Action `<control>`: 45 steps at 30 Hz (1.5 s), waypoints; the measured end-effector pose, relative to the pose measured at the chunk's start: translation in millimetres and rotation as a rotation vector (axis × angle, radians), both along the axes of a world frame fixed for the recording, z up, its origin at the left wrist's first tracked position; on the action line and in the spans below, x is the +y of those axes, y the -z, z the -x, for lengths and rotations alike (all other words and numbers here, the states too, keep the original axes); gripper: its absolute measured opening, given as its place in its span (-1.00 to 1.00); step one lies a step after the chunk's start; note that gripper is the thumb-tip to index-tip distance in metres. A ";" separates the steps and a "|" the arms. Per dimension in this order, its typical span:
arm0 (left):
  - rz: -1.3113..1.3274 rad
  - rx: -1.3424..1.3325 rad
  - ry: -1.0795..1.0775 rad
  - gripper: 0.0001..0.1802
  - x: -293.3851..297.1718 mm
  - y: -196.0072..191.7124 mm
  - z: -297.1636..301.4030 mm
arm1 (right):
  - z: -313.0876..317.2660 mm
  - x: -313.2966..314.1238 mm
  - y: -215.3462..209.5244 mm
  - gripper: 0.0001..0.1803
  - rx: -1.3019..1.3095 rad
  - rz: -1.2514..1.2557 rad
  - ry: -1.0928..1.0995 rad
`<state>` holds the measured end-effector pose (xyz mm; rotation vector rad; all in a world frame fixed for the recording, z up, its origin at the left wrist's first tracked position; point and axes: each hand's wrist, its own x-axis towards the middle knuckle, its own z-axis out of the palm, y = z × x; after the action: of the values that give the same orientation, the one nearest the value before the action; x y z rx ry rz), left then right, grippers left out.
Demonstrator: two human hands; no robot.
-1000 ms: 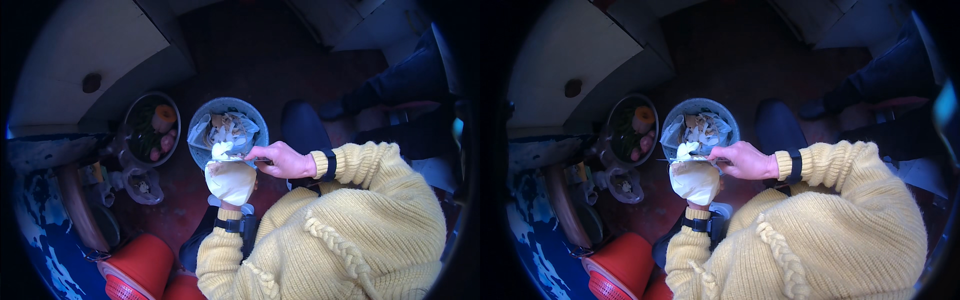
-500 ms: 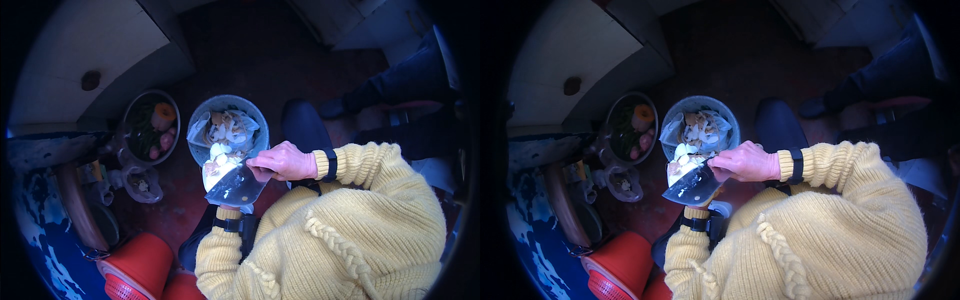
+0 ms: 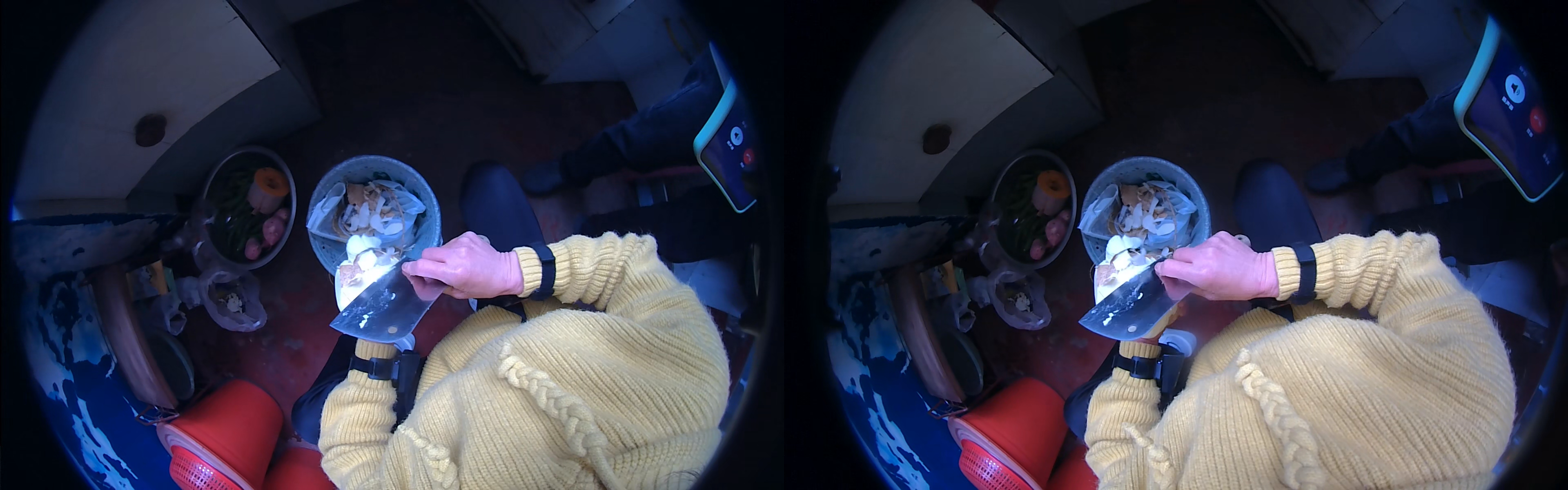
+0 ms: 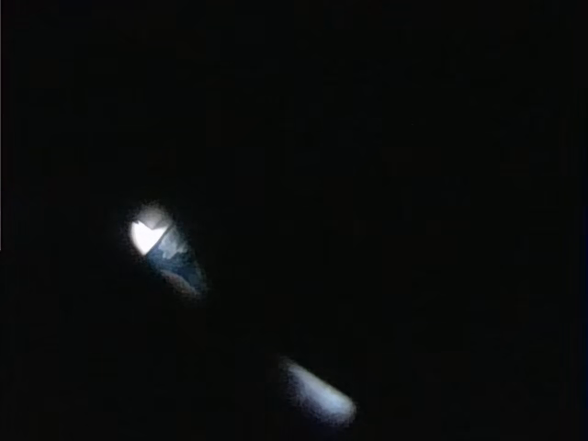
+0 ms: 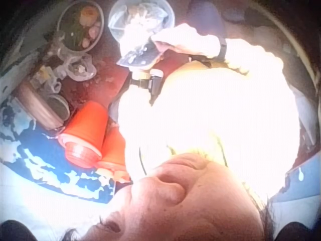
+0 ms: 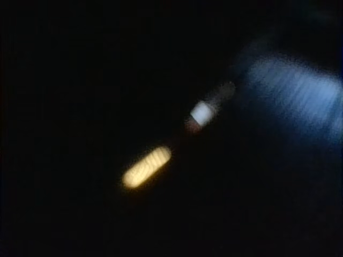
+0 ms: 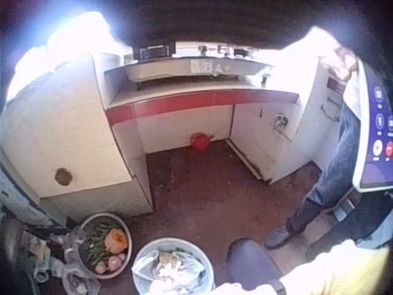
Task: The person sits on the floor and uses a knife to peel the outer skin of a white root vegetable, rotating it to remove strips of peel that fall into a nearby basket. The peeled vegetable is held in the left hand while the right hand guides the knife.
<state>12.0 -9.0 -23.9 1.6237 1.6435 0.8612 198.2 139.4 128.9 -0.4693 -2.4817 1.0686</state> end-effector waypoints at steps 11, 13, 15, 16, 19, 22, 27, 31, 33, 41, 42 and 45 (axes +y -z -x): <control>0.577 -0.851 -0.008 -0.39 8.7 -46.9 -2.1 | 3.9 1.1 30.1 -0.67 0.000 -0.188 0.072; 0.550 -0.506 0.030 -0.35 11.8 -53.2 -4.8 | 1.1 0.8 35.8 -0.67 -0.010 -0.177 0.071; 0.638 -0.819 0.107 -0.32 17.8 -55.5 -3.9 | -0.5 1.3 40.7 -0.68 -0.025 -0.176 0.061; 0.647 -1.479 0.178 -0.29 25.0 -54.8 -2.9 | -0.9 1.3 42.5 -0.69 -0.007 -0.149 0.071; 0.596 -2.003 -0.051 -0.22 30.3 -64.3 -1.6 | -1.7 -1.4 43.4 -0.71 -0.014 -0.070 0.086; 0.574 -1.942 -0.222 -0.24 34.8 -75.2 -4.8 | -2.1 -3.9 38.6 -0.71 -0.105 0.006 0.097; 0.671 -1.897 -0.224 -0.27 26.4 -70.0 -6.1 | -7.4 2.1 28.7 -0.63 -0.015 -0.104 0.036; 0.780 -1.916 -0.128 -0.18 12.3 -50.9 0.7 | -6.3 3.5 30.7 -0.58 0.023 -0.153 0.001; 0.789 -1.919 -0.124 -0.14 9.0 -46.3 0.7 | -4.0 0.4 33.8 -0.58 0.013 -0.173 0.019; 0.837 -1.751 -0.238 -0.08 12.6 -49.6 -1.7 | 0.8 -1.4 42.1 -0.70 -0.029 0.119 0.109; 0.829 -2.026 -0.131 -0.14 15.2 -46.1 0.4 | 2.2 -0.9 42.5 -0.72 -0.006 0.221 0.116; 0.811 -1.885 -0.201 -0.17 10.1 -39.0 -0.7 | 5.3 2.7 40.7 -0.81 -0.054 0.363 0.156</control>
<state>12.7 1.1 15.0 -0.2183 0.4778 0.9956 193.0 142.1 88.1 -0.7925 -2.2529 1.4621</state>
